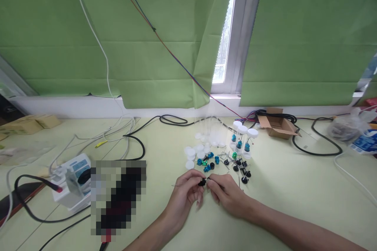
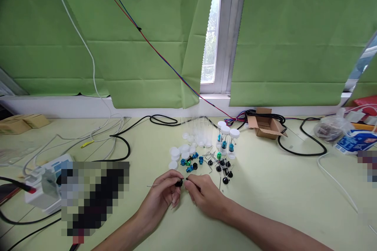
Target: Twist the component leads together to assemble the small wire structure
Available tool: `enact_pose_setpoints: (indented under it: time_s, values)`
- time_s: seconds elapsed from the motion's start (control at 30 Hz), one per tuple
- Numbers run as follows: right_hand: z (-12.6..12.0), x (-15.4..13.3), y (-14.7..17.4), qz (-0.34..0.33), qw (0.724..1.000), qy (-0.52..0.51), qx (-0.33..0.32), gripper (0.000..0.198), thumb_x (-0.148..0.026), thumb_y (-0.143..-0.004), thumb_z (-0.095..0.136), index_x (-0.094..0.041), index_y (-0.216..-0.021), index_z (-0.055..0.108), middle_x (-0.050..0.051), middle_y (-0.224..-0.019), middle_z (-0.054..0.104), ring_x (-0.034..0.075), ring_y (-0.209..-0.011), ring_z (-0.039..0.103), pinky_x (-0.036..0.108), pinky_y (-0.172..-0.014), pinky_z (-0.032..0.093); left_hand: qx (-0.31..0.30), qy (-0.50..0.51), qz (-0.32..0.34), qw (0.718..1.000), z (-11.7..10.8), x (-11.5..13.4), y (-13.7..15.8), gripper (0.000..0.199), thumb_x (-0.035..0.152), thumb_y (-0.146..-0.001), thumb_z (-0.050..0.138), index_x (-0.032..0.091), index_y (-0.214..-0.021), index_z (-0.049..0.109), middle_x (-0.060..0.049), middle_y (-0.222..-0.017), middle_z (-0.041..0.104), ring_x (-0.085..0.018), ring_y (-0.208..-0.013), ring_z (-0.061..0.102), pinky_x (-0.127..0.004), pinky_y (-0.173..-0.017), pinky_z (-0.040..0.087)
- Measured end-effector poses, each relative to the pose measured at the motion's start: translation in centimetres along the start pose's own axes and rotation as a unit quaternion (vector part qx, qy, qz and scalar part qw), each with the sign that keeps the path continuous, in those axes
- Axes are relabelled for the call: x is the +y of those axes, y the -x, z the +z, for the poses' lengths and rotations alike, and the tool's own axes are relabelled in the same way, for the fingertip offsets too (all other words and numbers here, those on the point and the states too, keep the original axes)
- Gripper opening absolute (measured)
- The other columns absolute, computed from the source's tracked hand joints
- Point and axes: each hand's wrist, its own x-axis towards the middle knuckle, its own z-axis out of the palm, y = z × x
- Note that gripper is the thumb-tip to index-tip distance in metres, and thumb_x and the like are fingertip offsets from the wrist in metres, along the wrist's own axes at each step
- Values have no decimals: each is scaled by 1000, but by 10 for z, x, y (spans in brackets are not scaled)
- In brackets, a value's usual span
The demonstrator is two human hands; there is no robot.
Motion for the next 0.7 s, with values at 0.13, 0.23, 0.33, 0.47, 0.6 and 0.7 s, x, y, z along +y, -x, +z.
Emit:
enact_pose_setpoints:
  time_s: [0.13, 0.23, 0.33, 0.47, 0.6, 0.7]
  values:
    - [2, 3, -1, -7, 1000, 7, 10, 47, -32, -103, 29, -20, -60, 42, -4, -50, 46, 10, -48, 44, 21, -57, 37, -1, -4, -3, 1000, -1, -1, -1, 5, 21, -81, 62, 16, -80, 64, 3, -50, 52, -9, -41, 44, -20, -40, 38]
    - [3, 6, -1, -5, 1000, 5, 15, 49, -34, -103, 28, -19, -58, 41, -4, -48, 45, 10, -48, 44, 21, -57, 38, -3, -6, -2, 1000, -1, -2, -1, 6, 21, -81, 61, 16, -80, 64, 3, -49, 53, -9, -40, 44, -20, -39, 38]
    - [3, 6, 0, -5, 1000, 12, 15, 49, -35, -102, 29, -19, -58, 43, -4, -48, 45, 10, -47, 43, 21, -56, 37, -4, -9, -2, 1000, -1, -2, 0, 5, 21, -81, 62, 16, -79, 63, 3, -49, 53, -9, -40, 44, -20, -39, 38]
    - [2, 4, -1, -10, 999, 25, 16, 48, -35, -102, 31, -19, -59, 43, -4, -48, 44, 9, -47, 42, 21, -55, 35, -8, -16, 3, 1000, -2, -3, 0, 6, 21, -80, 62, 16, -79, 64, 2, -50, 54, -9, -40, 45, -20, -39, 39]
    - [1, 2, -1, -16, 999, 31, 20, 46, -33, -101, 33, -19, -58, 42, -5, -48, 41, 9, -47, 40, 22, -54, 33, -8, -27, 15, 999, -2, -4, -1, 6, 22, -81, 63, 16, -80, 65, 2, -52, 55, -8, -41, 45, -19, -40, 39]
    - [1, 2, -1, -22, 999, 39, 19, 44, -31, -100, 35, -19, -58, 42, -5, -49, 40, 9, -48, 38, 22, -53, 31, -7, -38, 23, 999, -1, -3, -1, 7, 23, -81, 63, 16, -79, 65, 2, -54, 55, -8, -41, 45, -19, -40, 38]
